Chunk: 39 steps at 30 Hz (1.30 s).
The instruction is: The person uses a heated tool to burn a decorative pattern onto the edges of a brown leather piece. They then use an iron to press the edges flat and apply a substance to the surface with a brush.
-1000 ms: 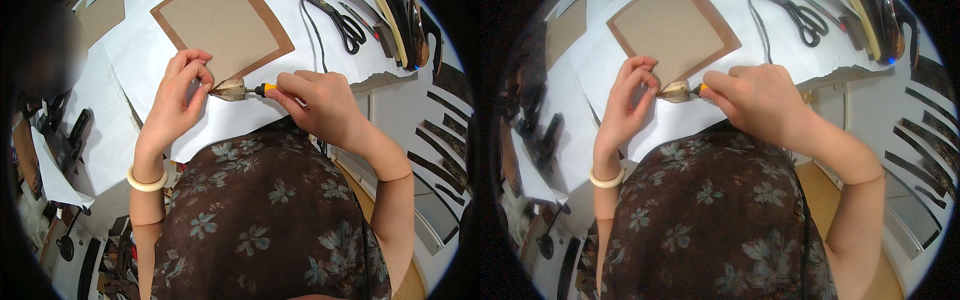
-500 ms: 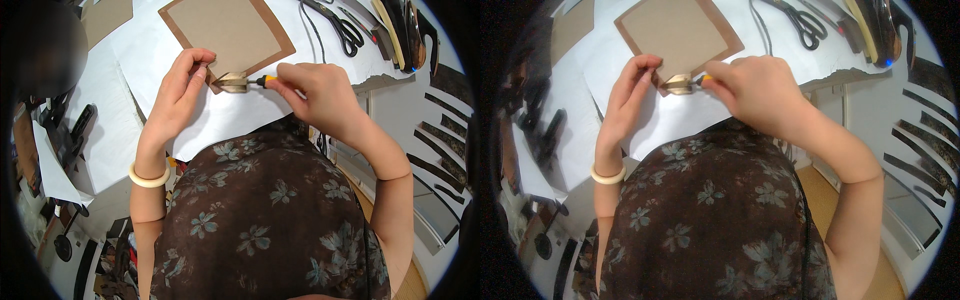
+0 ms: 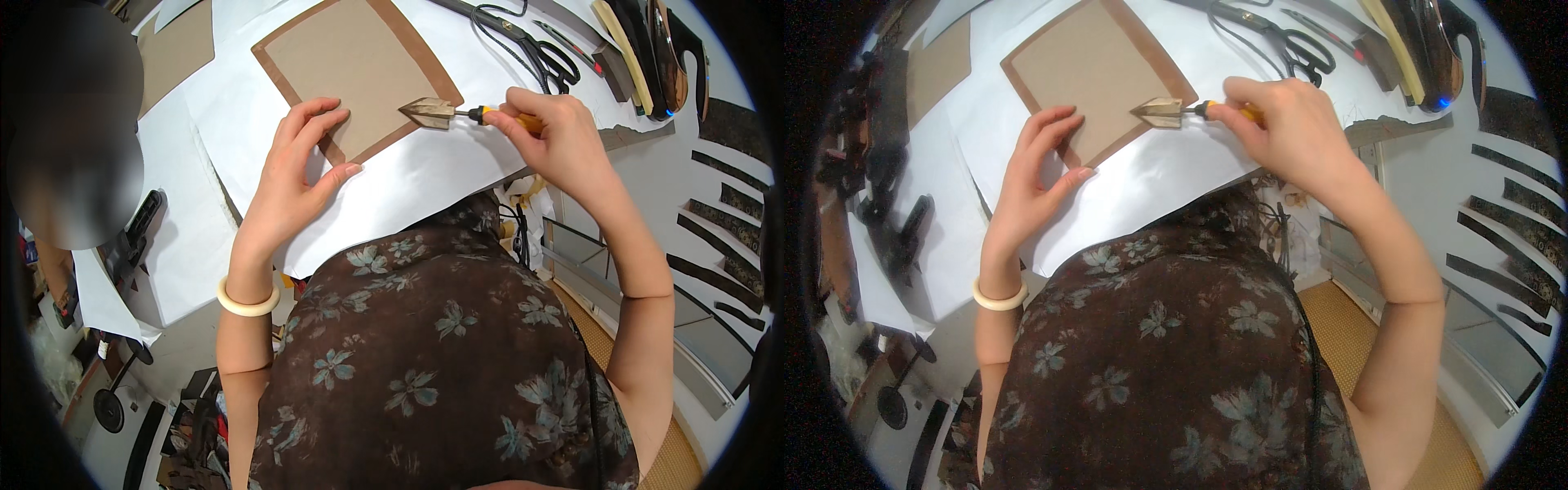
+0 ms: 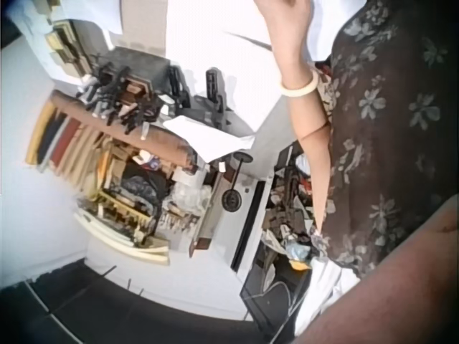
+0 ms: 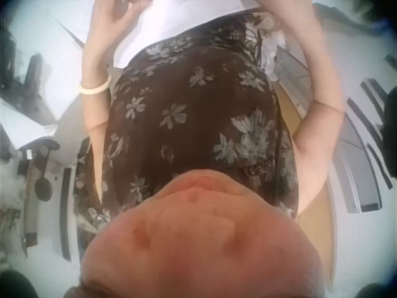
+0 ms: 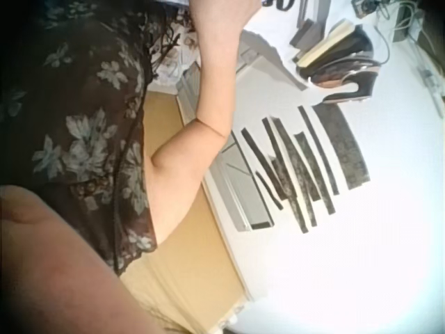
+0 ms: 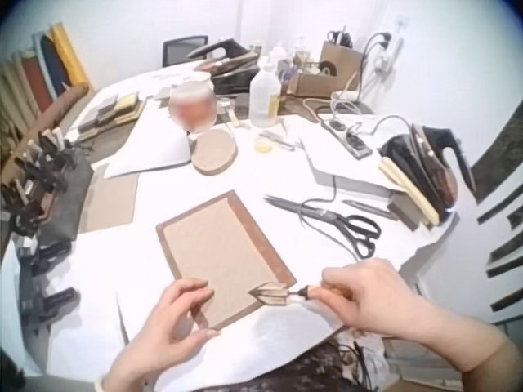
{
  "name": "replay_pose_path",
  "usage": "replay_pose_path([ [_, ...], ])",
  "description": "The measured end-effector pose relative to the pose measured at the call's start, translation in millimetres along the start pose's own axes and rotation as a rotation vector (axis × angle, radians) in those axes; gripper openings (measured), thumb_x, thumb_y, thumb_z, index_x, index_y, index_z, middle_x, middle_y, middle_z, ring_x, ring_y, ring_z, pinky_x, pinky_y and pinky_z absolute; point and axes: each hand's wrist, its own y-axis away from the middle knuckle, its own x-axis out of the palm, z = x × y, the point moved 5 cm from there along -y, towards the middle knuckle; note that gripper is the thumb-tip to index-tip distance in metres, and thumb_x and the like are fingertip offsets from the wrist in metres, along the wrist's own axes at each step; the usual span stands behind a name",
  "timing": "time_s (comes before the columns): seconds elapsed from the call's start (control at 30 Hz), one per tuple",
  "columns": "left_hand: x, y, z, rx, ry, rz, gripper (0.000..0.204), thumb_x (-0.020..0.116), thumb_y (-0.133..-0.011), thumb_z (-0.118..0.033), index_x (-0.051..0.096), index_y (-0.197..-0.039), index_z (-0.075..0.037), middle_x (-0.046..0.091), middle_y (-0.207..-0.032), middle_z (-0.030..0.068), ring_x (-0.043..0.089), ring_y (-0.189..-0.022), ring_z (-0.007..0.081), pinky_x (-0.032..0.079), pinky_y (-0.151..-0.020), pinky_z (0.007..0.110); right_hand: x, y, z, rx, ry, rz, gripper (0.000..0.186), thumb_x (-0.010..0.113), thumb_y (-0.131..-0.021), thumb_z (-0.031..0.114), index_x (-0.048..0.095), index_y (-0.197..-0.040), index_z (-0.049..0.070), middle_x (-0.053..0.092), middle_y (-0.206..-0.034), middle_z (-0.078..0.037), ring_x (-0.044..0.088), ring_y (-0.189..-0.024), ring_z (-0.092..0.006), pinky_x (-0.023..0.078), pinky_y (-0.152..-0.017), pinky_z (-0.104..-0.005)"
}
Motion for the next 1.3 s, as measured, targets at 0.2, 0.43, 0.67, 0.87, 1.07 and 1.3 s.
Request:
replay_pose_path([
  [0.2,2,1,2,0.019,-0.077,-0.02,0.058,0.084,-0.089,-0.011,0.063,-0.143,-0.004,0.053,-0.153,0.0136,0.053,-0.139,0.0334,0.05,-0.115,0.044,-9,2,-27,0.1,-0.016,-0.013,0.031,0.078,-0.101,0.026,0.064,-0.087,0.001,0.061,-0.064,-0.01,0.05,-0.05,-0.0231,0.038,-0.051,-0.0343],
  [0.43,-1,8,-19,0.193,-0.254,-0.064,0.063,0.085,-0.09,-0.017,0.061,-0.145,-0.001,0.046,-0.161,0.0239,0.044,-0.148,0.0462,0.041,-0.123,0.054,-81,-68,-22,0.207,-0.259,-0.213,0.029,0.078,-0.099,0.028,0.069,-0.104,0.001,0.077,-0.089,-0.017,0.075,-0.083,-0.0344,0.057,-0.078,-0.0411],
  [0.67,8,-2,-11,0.219,-0.369,-0.01,0.063,0.079,-0.097,-0.03,0.06,-0.151,-0.005,0.045,-0.166,0.0238,0.039,-0.156,0.0457,0.031,-0.129,0.059,-141,-261,-72,-0.043,-0.128,-0.58,0.031,0.076,-0.095,0.033,0.081,-0.105,0.004,0.078,-0.107,-0.02,0.073,-0.104,-0.037,0.056,-0.093,-0.0448],
  [0.87,6,7,-10,0.186,-0.349,-0.072,0.061,0.08,-0.096,-0.031,0.062,-0.15,-0.008,0.048,-0.165,0.0212,0.043,-0.154,0.0439,0.033,-0.128,0.057,-210,-330,-73,-0.04,0.142,-0.94,0.038,0.078,-0.092,0.046,0.086,-0.102,0.01,0.08,-0.088,-0.013,0.078,-0.083,-0.0333,0.061,-0.078,-0.0419],
  [1.07,7,4,-14,0.16,-0.365,-0.062,0.061,0.08,-0.095,-0.031,0.063,-0.15,-0.01,0.048,-0.166,0.0197,0.042,-0.155,0.0424,0.034,-0.127,0.056,-226,-383,-167,0.209,0.303,-0.795,0.033,0.081,-0.088,0.043,0.087,-0.096,0.011,0.081,-0.087,-0.013,0.079,-0.086,-0.033,0.062,-0.083,-0.0432],
  [1.3,5,5,-16,0.119,-0.378,-0.068,0.061,0.082,-0.094,-0.031,0.065,-0.148,-0.011,0.049,-0.165,0.0191,0.043,-0.155,0.0411,0.035,-0.127,0.056,-174,-461,-185,0.201,0.394,-0.606,0.039,0.081,-0.09,0.043,0.085,-0.091,0.004,0.081,-0.088,-0.016,0.08,-0.087,-0.0323,0.064,-0.083,-0.0456],
])
